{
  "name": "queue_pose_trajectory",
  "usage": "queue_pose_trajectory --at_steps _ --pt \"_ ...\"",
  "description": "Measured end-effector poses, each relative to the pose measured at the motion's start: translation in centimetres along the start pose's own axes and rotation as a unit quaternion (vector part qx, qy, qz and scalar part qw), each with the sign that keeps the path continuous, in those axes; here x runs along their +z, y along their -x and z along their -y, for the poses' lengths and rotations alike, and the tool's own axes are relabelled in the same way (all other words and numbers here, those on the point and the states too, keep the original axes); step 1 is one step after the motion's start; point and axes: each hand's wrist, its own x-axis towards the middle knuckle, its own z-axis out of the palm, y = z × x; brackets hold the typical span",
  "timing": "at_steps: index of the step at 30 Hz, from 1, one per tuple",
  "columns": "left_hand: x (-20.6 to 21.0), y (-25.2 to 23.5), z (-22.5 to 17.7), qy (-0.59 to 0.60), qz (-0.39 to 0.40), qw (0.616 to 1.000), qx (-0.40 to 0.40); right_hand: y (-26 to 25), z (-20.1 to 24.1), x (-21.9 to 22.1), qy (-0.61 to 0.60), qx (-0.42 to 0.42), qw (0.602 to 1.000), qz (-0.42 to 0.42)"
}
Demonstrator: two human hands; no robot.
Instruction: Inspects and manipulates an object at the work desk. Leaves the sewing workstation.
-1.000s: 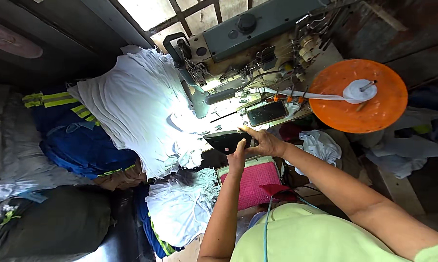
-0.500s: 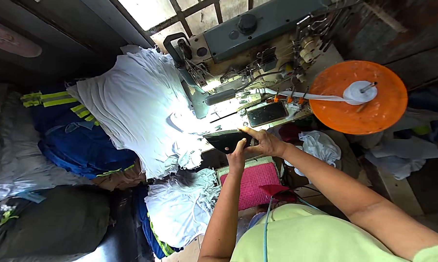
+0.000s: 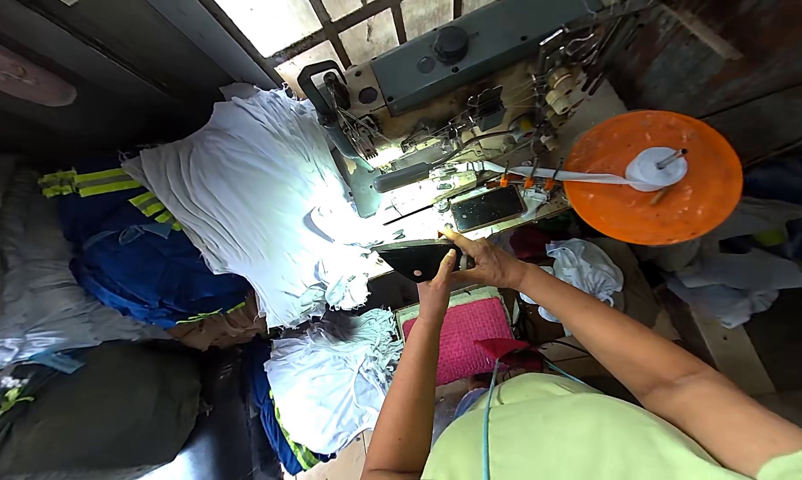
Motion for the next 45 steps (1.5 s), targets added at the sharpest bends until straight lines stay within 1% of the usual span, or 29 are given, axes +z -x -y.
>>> queue_pose_trajectory --at_steps 4,7,16,19,27,32,35,37,41,45 --pt "-0.1 -0.1 -0.1 -0.014 0.006 1.0 -0.004 -0.1 0.2 -0.2 -0.015 0.003 1.0 0.014" --pt "-0.1 -0.3 0.1 -0.034 -0.009 0.999 -0.004 -0.1 0.5 -0.6 -0.012 0.027 0.999 0.027" --pt "0.4 -0.3 0.4 0.001 -0.048 0.999 -0.005 0.0 0.5 -0.4 0.01 0.04 0.999 0.019" --pt "0.5 -0.3 0.2 0.002 -0.058 0.998 -0.015 0.0 0.3 -0.2 0.014 0.039 0.999 0.015" --pt "0.6 -0.5 0.4 0.003 -0.071 0.997 -0.019 0.1 -0.2 0.4 0.038 0.001 0.999 -0.022" --pt "1.0 -0.5 0.3 0.031 -0.094 0.995 -0.032 0.2 0.0 0.2 0.066 0.0 0.997 -0.03" --pt "1.1 -0.4 0.2 0.042 -0.108 0.993 -0.026 0.2 0.4 -0.2 0.1 0.005 0.995 -0.028" --pt "1.1 -0.3 0.2 0.026 -0.102 0.994 -0.02 0.2 0.5 -0.4 0.105 0.003 0.994 -0.023" --pt "0.7 -0.1 0.2 0.009 -0.048 0.999 -0.008 0.3 0.5 -0.5 0.071 0.022 0.997 0.001" --pt "0.6 0.0 0.3 0.015 -0.028 0.999 -0.016 0.5 0.1 0.1 0.031 0.014 0.999 -0.01"
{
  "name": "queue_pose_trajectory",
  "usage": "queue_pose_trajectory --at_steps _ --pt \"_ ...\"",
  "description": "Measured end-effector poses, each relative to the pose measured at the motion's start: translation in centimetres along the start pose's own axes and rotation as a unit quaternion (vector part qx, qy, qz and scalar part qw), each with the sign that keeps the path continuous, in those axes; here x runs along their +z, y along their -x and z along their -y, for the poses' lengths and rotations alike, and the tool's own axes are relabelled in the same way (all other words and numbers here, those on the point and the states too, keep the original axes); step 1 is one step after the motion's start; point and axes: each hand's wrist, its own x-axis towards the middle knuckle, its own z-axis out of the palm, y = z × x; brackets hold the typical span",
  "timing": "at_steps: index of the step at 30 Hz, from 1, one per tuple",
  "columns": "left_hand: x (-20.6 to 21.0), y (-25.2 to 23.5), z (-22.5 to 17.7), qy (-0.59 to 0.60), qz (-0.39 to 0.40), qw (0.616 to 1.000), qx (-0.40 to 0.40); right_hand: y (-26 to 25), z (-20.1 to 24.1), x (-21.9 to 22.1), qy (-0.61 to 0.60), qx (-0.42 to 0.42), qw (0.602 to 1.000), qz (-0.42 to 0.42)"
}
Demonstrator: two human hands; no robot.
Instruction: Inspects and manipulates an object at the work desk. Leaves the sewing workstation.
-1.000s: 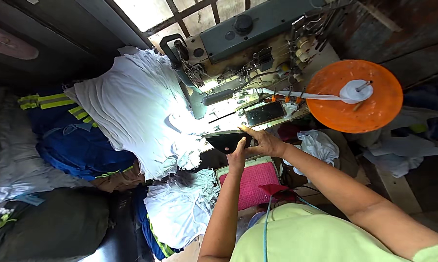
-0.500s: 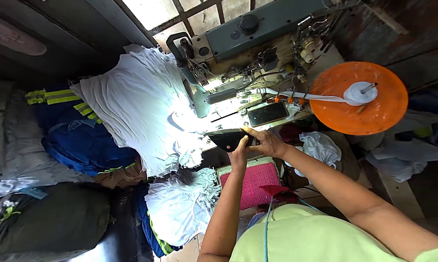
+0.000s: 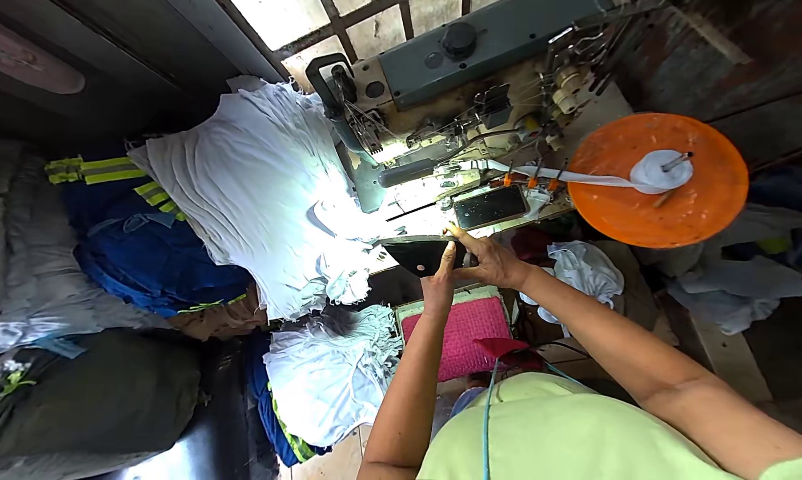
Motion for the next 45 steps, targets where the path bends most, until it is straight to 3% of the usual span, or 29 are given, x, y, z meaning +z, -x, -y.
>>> queue_pose_trajectory --at_steps 8,22,32,45 --pt "-0.1 0.1 -0.5 -0.036 0.027 0.999 -0.028 0.1 -0.1 -0.3 -0.018 0.006 1.0 0.021" --pt "0.3 0.3 0.2 -0.004 -0.004 1.0 -0.013 0.4 0.3 -0.5 -0.049 0.006 0.998 0.028" --pt "0.3 0.6 0.1 -0.027 0.022 0.999 -0.009 0.5 -0.1 -0.7 -0.049 -0.001 0.998 0.04" --pt "0.9 0.8 0.1 0.0 -0.039 0.999 -0.021 0.7 0.0 -0.1 -0.025 -0.003 1.0 0.008"
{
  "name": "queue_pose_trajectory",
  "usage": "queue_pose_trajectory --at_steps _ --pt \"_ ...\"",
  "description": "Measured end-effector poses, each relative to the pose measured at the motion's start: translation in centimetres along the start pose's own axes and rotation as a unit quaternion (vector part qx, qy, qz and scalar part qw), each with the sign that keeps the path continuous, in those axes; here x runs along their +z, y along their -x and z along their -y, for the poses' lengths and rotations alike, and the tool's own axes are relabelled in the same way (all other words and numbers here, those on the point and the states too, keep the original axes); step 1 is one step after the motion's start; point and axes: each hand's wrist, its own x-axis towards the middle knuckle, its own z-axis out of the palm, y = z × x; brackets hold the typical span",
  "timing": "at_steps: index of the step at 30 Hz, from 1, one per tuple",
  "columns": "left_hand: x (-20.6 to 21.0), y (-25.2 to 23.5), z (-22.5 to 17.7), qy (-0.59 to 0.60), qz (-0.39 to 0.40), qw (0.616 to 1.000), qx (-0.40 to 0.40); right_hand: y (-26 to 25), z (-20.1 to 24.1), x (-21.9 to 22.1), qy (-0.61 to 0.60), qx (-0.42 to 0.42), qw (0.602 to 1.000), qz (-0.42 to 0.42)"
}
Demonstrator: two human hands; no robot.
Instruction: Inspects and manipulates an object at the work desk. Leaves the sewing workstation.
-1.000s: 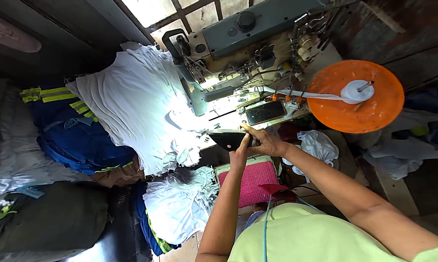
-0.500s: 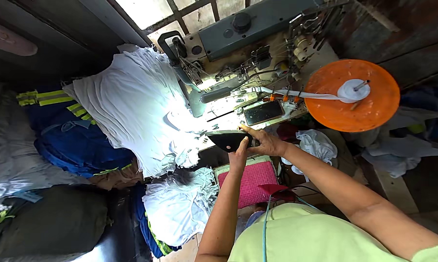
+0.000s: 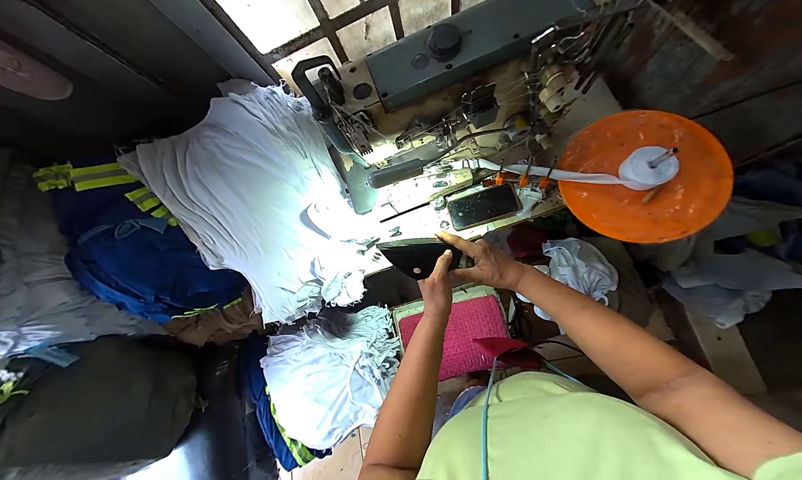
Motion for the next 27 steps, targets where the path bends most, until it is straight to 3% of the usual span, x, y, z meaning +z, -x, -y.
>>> queue_pose_trajectory --at_steps 27 --pt "1.2 -0.5 -0.3 0.058 -0.059 0.996 -0.018 -0.5 -0.2 0.1 0.041 -0.009 0.999 -0.034"
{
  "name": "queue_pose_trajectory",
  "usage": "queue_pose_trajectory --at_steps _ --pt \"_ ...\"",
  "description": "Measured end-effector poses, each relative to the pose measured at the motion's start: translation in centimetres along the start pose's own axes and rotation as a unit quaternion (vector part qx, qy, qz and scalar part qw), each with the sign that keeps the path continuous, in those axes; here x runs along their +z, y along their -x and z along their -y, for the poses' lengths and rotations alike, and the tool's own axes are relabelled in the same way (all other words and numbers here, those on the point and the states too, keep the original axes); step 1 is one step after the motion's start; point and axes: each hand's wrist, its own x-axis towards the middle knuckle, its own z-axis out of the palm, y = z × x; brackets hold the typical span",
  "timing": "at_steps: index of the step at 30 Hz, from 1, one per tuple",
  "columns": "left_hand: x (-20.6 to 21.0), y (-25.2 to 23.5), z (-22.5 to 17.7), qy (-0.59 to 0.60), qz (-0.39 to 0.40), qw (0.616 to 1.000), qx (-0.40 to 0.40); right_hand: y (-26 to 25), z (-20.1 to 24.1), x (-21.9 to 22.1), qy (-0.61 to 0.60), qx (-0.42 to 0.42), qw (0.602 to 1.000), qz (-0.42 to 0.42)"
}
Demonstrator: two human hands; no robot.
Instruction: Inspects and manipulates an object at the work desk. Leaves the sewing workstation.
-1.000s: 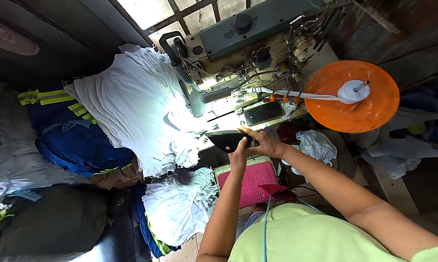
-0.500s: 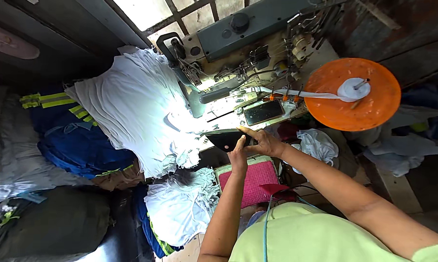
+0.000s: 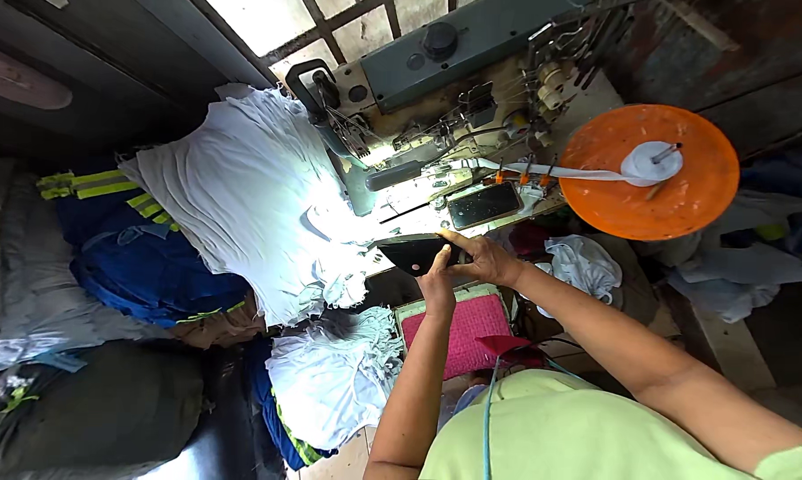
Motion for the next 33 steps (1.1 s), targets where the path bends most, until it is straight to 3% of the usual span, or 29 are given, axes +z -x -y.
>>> queue_pose_trajectory --at_steps 5,12,28,33 --pt "-0.3 -0.4 0.7 -0.011 0.007 1.0 0.005 -0.2 0.1 -0.8 0.036 0.006 0.999 0.007" --pt "-1.4 -0.5 0.5 -0.037 0.115 0.993 0.007 0.1 0.3 -0.7 -0.008 0.031 0.999 0.041" --pt "-1.7 -0.2 1.0 -0.036 0.134 0.99 0.028 0.0 0.3 -0.9 -0.052 0.02 0.996 0.067" --pt "-1.8 -0.4 1.2 -0.068 0.14 0.986 0.066 0.0 0.2 -1.1 -0.066 0.021 0.995 0.068"
